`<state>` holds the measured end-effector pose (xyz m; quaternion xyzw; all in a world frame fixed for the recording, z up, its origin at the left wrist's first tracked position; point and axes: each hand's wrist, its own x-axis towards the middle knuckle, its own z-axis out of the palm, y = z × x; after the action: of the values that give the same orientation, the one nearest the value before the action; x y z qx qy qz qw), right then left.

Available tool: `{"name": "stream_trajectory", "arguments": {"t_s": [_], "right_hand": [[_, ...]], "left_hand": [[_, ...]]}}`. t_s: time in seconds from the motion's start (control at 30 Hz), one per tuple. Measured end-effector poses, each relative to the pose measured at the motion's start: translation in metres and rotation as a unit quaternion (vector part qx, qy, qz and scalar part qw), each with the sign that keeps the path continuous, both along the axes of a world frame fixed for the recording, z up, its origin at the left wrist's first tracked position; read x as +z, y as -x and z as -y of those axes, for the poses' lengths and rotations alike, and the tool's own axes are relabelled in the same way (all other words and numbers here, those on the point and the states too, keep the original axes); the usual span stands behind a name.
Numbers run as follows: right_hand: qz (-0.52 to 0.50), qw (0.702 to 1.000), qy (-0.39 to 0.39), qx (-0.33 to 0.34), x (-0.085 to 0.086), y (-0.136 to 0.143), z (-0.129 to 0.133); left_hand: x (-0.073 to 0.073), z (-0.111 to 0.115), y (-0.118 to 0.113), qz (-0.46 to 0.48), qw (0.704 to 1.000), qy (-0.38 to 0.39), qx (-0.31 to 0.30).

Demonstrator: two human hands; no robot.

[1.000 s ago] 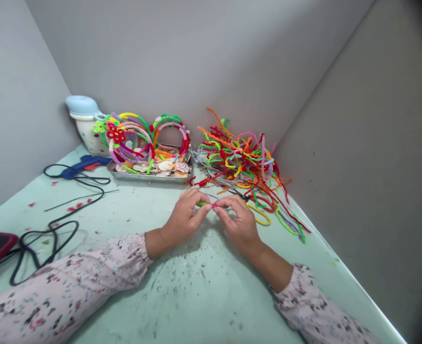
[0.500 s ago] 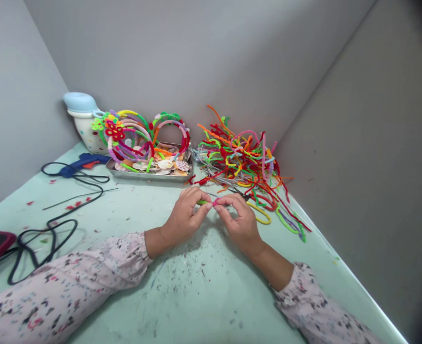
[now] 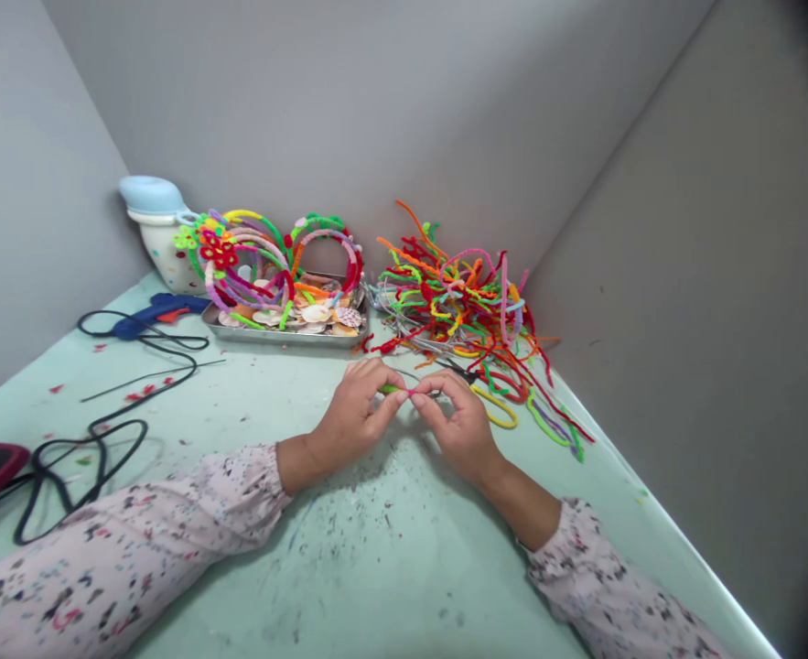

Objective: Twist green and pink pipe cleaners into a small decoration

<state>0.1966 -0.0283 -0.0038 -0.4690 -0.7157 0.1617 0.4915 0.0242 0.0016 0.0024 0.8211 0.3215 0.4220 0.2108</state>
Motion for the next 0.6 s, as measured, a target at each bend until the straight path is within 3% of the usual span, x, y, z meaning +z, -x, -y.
{"name": "stream_trajectory", "arguments": {"t_s": [0.6], "right_hand": [[-0.023,0.999,0.025,0.028,-0.0006,-0.0011,-0.0023]], "left_hand": [[-0.0003,-0.0006,-0.0003,-0.007,1.000,-0.006,0.004]]}}
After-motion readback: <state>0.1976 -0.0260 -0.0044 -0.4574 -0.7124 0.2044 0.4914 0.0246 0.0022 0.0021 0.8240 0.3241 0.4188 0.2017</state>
